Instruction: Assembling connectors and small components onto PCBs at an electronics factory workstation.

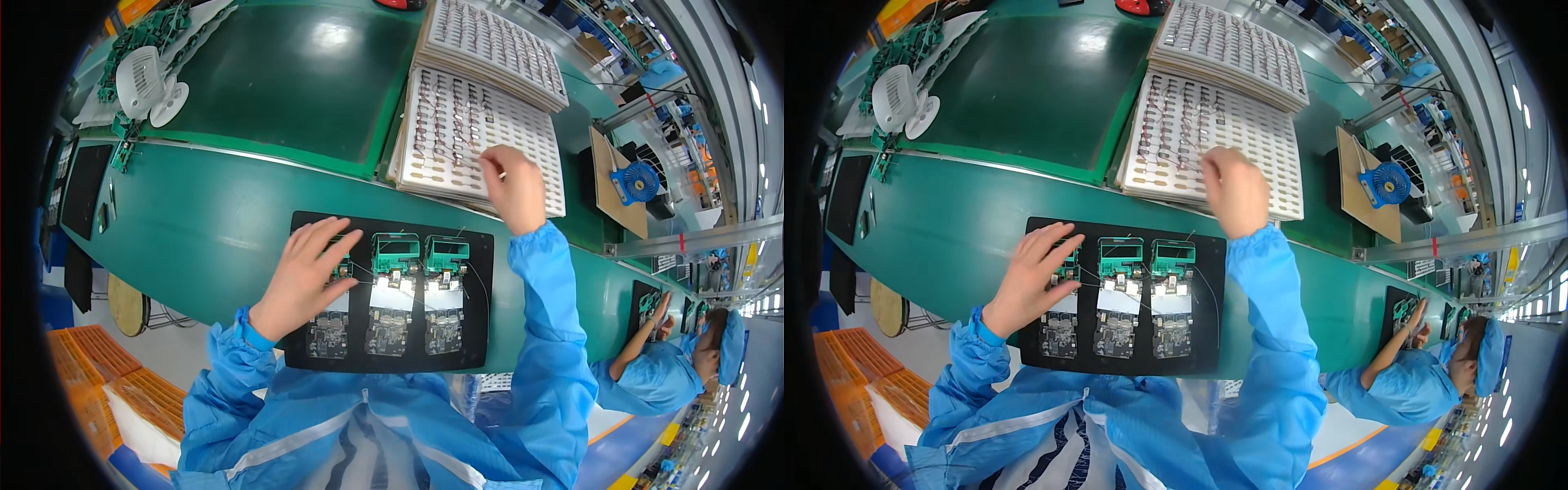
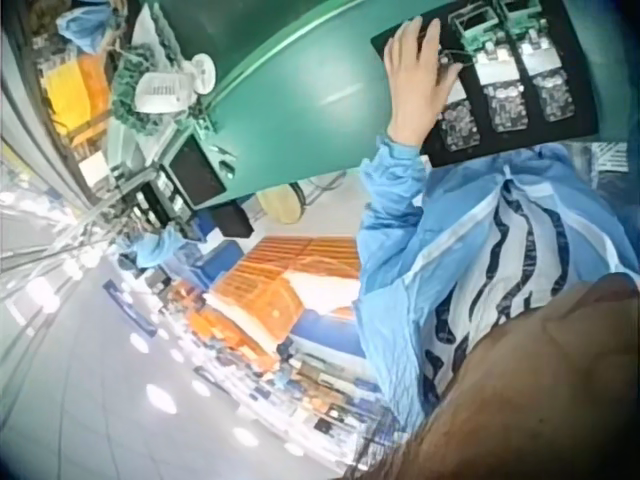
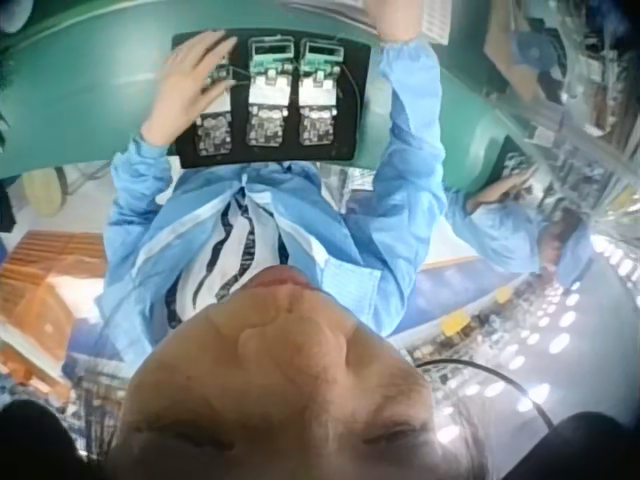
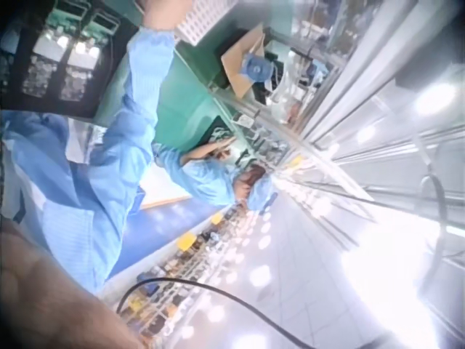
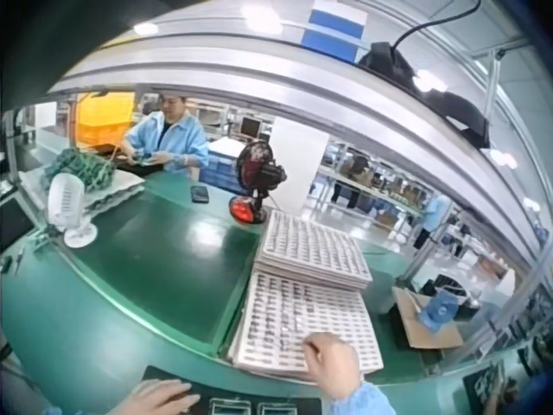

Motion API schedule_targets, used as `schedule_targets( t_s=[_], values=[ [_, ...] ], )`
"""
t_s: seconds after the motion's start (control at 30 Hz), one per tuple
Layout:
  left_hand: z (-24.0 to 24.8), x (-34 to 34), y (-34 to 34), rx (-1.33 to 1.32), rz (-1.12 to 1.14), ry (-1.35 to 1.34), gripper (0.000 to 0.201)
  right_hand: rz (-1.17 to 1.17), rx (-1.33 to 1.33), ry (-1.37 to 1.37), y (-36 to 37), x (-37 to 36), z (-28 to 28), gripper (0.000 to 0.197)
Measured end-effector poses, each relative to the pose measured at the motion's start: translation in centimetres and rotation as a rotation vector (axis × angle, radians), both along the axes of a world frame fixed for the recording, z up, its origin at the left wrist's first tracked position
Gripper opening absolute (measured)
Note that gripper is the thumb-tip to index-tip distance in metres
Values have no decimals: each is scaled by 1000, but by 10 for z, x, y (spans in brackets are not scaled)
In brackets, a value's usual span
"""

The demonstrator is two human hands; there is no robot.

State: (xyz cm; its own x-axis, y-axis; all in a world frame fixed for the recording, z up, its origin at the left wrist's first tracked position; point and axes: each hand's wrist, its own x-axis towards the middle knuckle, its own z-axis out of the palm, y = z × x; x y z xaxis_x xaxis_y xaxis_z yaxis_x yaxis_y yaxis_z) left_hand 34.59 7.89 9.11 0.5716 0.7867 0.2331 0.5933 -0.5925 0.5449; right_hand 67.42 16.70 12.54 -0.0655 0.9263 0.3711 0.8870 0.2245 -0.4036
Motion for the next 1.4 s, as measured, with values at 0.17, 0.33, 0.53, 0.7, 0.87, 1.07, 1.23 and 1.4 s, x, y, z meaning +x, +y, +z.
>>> schedule_targets(
  t_s=[0.17, 0.33, 0.53, 0.7, 0.87, 1.07, 1.23, 1.4],
  values=[
    [-7, 27, -2, -36, -92, 27, 67, 150, -93, -96, 10, -7, -5, 13],
    [-32, 34, 1, 5, -42, 81, 65, 108, -49, -249, 13, -27, -15, 14],
    [-37, 34, -3, 56, -33, 92, 65, 102, -31, -380, 9, -33, -15, 15],
    [-39, 34, -5, 99, -18, 143, 66, 78, -26, -350, 9, -38, -17, 17],
    [-39, 32, -7, 107, -11, 134, 65, -61, -120, -549, 12, -59, -17, 11],
    [-46, 32, -10, 105, -14, 114, 62, -129, -118, -586, 14, -54, -29, 8],
    [-48, 28, -10, 133, 3, 129, 62, -55, -25, -432, 7, -50, -33, 10],
    [-47, 28, -17, 145, 9, 120, 62, -9, 18, -466, 8, -38, -35, 9]
  ],
)
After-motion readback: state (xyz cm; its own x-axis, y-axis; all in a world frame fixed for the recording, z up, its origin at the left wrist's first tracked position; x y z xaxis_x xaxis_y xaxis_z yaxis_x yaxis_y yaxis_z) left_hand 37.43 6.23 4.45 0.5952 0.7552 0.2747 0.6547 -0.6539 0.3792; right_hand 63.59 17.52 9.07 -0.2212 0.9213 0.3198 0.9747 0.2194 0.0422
